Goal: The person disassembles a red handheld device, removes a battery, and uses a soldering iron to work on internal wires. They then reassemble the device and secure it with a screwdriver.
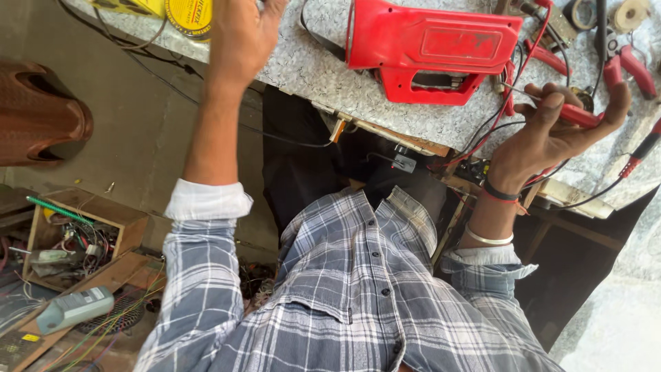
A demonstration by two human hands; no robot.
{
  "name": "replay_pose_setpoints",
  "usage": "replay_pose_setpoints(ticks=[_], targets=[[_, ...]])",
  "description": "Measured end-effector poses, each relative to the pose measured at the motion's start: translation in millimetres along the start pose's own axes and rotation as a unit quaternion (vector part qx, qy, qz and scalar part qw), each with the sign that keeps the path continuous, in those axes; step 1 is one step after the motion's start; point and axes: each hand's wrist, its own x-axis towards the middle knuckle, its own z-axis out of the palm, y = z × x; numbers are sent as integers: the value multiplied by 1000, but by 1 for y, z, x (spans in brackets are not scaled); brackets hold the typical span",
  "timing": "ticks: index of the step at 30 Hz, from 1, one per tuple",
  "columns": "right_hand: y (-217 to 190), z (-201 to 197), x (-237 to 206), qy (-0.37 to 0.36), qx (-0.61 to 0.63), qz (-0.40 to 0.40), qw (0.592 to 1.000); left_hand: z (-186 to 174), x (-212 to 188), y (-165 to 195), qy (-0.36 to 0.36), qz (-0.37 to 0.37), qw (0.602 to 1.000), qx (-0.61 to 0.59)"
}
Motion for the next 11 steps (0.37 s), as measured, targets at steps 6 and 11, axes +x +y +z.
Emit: replay_pose_setpoints(ticks=[6, 11], targets=[[2, 3, -5, -10, -8, 9, 1000, 38, 23, 60, -69, -80, 938, -331], [-4, 10, 2, -15, -30, -11, 999, 53, 45, 76, -57, -35, 971, -229]])
